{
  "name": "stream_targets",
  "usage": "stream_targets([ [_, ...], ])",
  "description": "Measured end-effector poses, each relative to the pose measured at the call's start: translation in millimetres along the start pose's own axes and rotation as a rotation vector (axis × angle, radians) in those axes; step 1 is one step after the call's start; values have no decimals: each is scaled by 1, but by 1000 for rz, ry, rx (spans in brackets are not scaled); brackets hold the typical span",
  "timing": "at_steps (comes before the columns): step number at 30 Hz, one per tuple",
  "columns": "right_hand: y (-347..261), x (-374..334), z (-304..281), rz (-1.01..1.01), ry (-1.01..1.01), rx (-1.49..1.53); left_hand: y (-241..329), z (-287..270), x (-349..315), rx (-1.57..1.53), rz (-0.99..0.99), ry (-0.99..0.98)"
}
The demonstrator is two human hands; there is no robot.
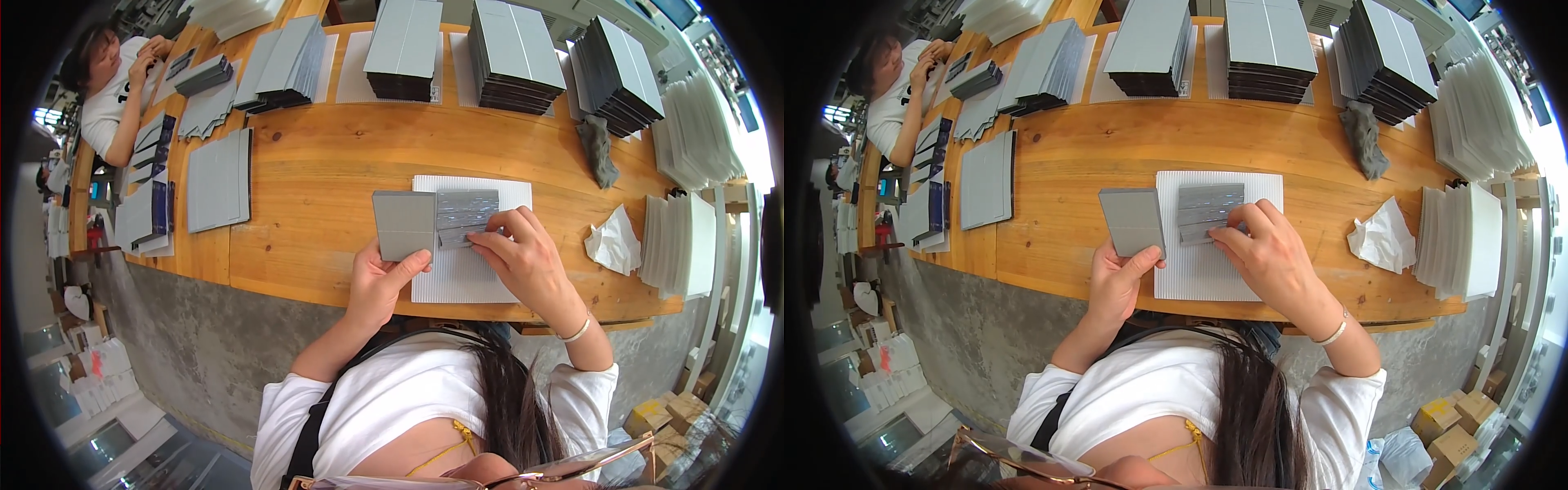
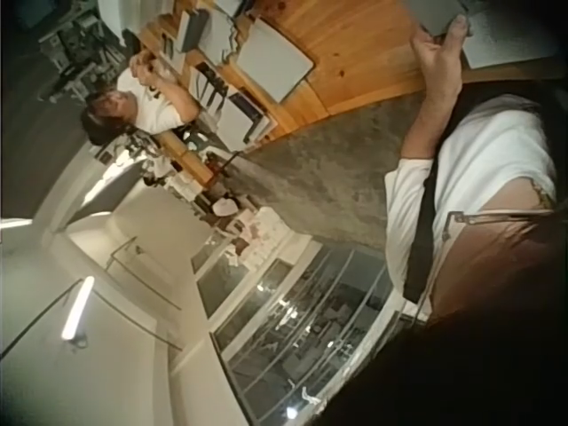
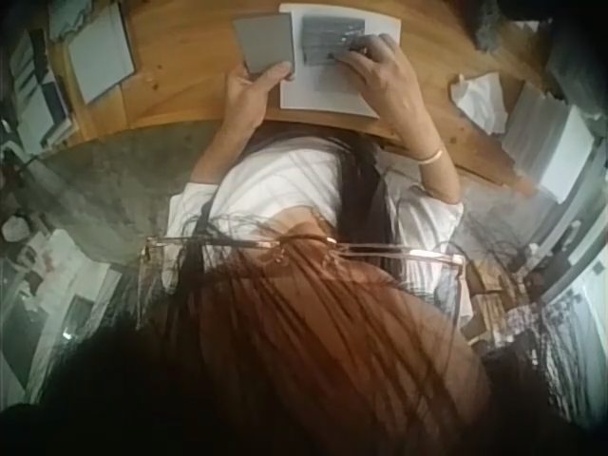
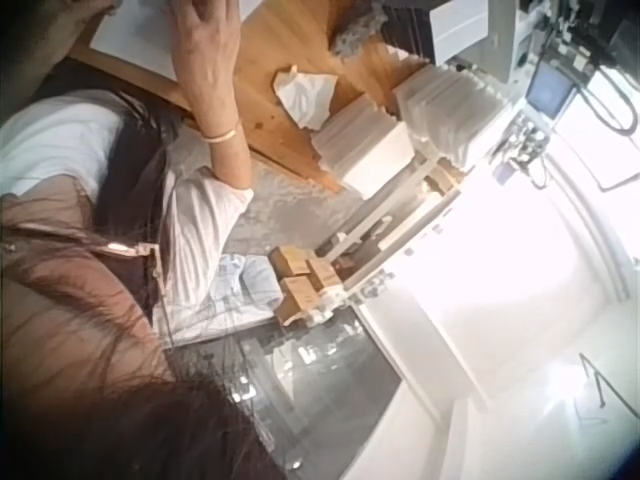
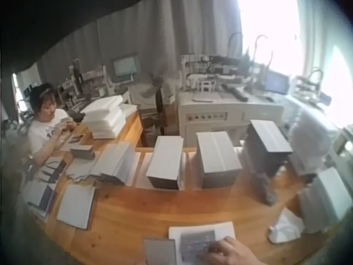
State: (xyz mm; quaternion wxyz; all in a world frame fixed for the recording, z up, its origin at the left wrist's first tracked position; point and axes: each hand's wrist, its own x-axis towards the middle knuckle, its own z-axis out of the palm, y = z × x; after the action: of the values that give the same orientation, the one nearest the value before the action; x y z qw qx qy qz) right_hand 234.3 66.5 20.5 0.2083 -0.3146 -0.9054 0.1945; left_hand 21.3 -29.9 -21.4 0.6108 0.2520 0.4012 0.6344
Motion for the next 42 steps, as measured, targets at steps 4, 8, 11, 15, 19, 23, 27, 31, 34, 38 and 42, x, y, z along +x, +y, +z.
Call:
stream_targets([
  [4,-3,-1,1,-9,69,23,0,0,0,3,-17,-5],
  [8,-16,-4,4,106,116,363,1,5,-2,-10,-45,-23],
  [11,-27,-6,20,306,81,960,3,12,-6,13,-56,-72],
  [15,-27,-10,33,370,122,1170,6,18,-8,54,-121,-24],
  [19,-27,-14,35,400,131,1182,9,16,-9,89,-99,-64],
  [23,-29,-14,34,386,146,1166,5,14,-10,118,25,-102],
  [27,-29,-16,32,410,110,1076,4,13,-12,204,70,-91],
  [31,-30,-19,32,431,83,1203,6,12,-14,219,43,-104],
  [34,-30,-19,31,491,55,1292,6,10,-12,195,13,-124],
  [38,-29,-20,29,564,11,1340,5,7,-10,180,-18,-154],
  [42,-29,-24,31,562,21,1345,4,9,-11,159,-43,-144],
])
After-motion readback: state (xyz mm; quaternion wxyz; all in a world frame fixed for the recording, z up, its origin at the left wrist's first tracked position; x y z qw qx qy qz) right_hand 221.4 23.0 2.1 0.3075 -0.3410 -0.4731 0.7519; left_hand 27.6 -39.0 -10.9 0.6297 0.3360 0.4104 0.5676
